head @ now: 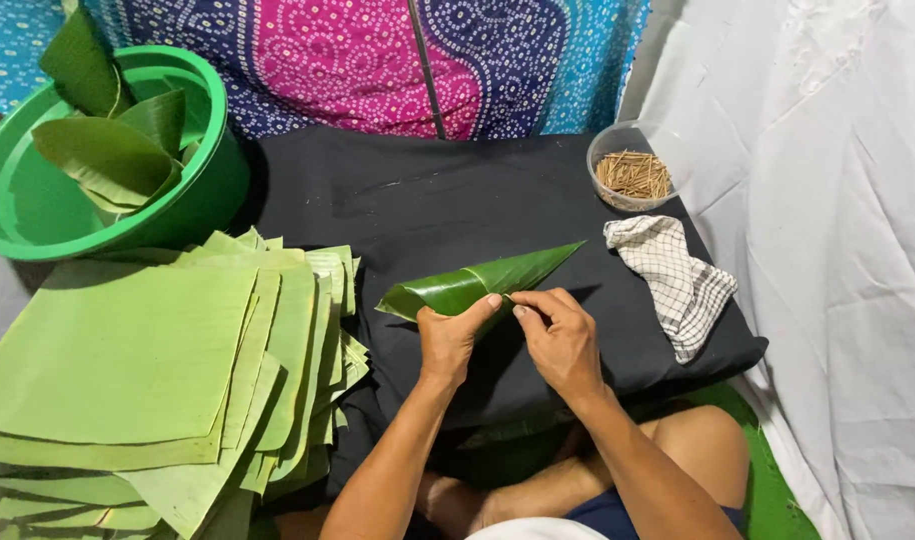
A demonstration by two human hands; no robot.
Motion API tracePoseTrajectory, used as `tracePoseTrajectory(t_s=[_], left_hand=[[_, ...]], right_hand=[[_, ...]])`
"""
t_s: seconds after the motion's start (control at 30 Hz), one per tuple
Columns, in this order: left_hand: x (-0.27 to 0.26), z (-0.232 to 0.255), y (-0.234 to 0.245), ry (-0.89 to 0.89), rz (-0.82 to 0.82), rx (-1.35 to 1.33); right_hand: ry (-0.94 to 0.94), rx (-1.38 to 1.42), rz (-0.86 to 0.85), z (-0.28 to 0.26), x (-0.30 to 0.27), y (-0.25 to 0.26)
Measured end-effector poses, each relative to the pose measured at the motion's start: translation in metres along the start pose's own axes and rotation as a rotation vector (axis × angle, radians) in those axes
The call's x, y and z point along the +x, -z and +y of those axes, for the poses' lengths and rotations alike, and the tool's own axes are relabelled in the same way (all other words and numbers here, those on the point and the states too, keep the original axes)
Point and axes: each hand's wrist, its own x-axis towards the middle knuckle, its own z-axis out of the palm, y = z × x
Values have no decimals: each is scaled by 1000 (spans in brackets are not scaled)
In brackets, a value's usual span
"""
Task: Wipe banana leaves with a cloth and fold them into cone shapes, securing the folds with small wooden picks.
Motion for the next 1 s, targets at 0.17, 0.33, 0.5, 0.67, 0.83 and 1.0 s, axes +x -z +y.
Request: tracePoseTrajectory(t_s=[0.17,0.33,0.5,0.67,0.83,1.0], left_hand=[[-2,2,2,-9,28,14],[-6,2,4,-9,22,46],[-9,-17,14,-148,-9,81],[-14,-2,12,-302,-82,204],[-1,-14,47,-314,-591,-41],[-22,16,27,-746,-270,563]], right_hand=[[-12,-7,1,0,-2,1],[-13,-7,2,-1,-3,2],[-29,-32,-8,0,-5,2],[-49,-29,4,-5,-9,2],[-73,-23,-6,-8,-14,-1],[-87,0,6,-13,-17,-6]])
